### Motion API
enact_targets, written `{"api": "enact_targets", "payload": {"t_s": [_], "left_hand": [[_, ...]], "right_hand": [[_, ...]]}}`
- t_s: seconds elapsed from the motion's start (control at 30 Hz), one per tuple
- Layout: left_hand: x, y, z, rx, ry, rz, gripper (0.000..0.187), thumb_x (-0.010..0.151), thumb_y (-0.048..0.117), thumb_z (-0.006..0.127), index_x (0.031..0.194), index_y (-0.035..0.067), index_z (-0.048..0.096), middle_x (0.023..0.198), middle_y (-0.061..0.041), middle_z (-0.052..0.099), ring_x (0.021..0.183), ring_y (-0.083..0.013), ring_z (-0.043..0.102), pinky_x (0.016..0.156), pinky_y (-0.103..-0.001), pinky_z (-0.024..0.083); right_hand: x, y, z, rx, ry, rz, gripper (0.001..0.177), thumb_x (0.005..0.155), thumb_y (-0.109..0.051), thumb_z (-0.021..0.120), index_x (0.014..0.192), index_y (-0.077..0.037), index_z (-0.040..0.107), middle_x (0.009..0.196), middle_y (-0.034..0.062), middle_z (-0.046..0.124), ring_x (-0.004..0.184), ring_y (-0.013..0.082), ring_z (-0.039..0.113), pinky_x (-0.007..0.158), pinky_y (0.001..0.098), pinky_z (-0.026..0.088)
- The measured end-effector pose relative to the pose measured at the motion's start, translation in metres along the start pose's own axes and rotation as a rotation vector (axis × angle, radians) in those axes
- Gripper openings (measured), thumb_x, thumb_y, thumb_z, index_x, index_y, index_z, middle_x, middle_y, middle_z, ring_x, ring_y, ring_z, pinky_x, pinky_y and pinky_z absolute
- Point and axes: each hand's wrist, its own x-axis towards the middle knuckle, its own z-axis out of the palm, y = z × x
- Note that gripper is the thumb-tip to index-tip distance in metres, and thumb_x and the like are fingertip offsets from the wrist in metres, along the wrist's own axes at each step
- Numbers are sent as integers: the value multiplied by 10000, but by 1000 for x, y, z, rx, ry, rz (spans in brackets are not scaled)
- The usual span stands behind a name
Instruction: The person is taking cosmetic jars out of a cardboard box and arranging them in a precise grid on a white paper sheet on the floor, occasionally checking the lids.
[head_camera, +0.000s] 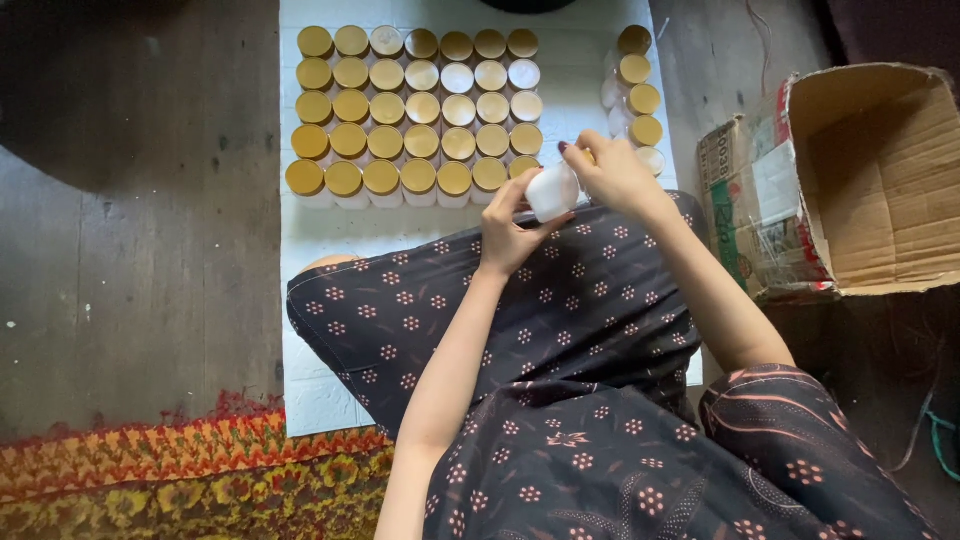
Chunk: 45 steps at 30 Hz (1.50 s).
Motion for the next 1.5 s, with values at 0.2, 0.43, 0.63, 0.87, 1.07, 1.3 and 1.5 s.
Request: {"api": "enact_targets", "payload": {"t_s": [0.2, 0.43, 0.63, 0.87, 1.07, 1.3, 1.5], "left_hand": [[11, 7, -14, -119, -77, -116, 757, 730, 680, 829, 1326, 250, 649, 1271, -6, 691, 1043, -190, 696, 816, -320, 656], [20, -34, -33, -818, -320, -1050, 1105, 778, 947, 338, 1212, -31, 617, 983, -277, 696, 747, -454, 734, 490, -563, 625], [14, -45, -29, -751, -270, -1107, 658, 809, 715, 677, 867, 61, 653, 744, -189, 742, 492, -318, 706, 315, -369, 567], [12, -78, -20, -443, -30, -712, 570, 906, 553, 677, 627, 56, 692, 528, -134, 646, 391, -224, 628, 294, -307, 470], [1, -44, -20, -82, 174, -371, 488, 978, 480, 609, 618, 157, 671, 544, 15, 622, 559, -58, 535, 545, -236, 458], [-1, -22, -17, 222, 304, 64, 231, 928, 390, 623, 874, 202, 746, 794, 14, 725, 752, -203, 719, 687, -301, 563], [9, 7, -19, 50, 180, -99, 531, 1012, 607, 476, 1021, 144, 737, 931, -113, 735, 894, -292, 721, 782, -405, 559]], "right_hand": [[-4, 0, 12, 150, 338, -455, 267, 967, -335, 692, 1012, -73, 662, 767, 163, 633, 634, 325, 636, 624, 407, 497], [-1, 10, 47, -283, 647, -1189, 308, 933, -343, 645, 1162, -137, 664, 1008, 77, 626, 723, 264, 661, 657, 341, 547], [15, 15, 74, -358, 612, -1406, 423, 1000, -415, 466, 1077, -35, 634, 964, 153, 573, 719, 301, 610, 605, 352, 516], [5, 1, 85, -304, 621, -1025, 331, 974, -318, 351, 1036, -87, 579, 800, 19, 430, 619, 240, 543, 535, 334, 486], [-20, -28, 76, -116, 477, -668, 278, 1010, -227, 346, 926, -63, 554, 684, 138, 482, 583, 405, 625, 499, 438, 503], [-7, -23, 74, 116, 153, -193, 508, 1027, -333, 316, 805, -7, 635, 714, 277, 661, 785, 511, 686, 639, 574, 518], [-18, -31, 58, 129, 375, -448, 383, 1056, -251, 326, 830, -16, 527, 647, 284, 556, 674, 497, 645, 560, 493, 509]]}}
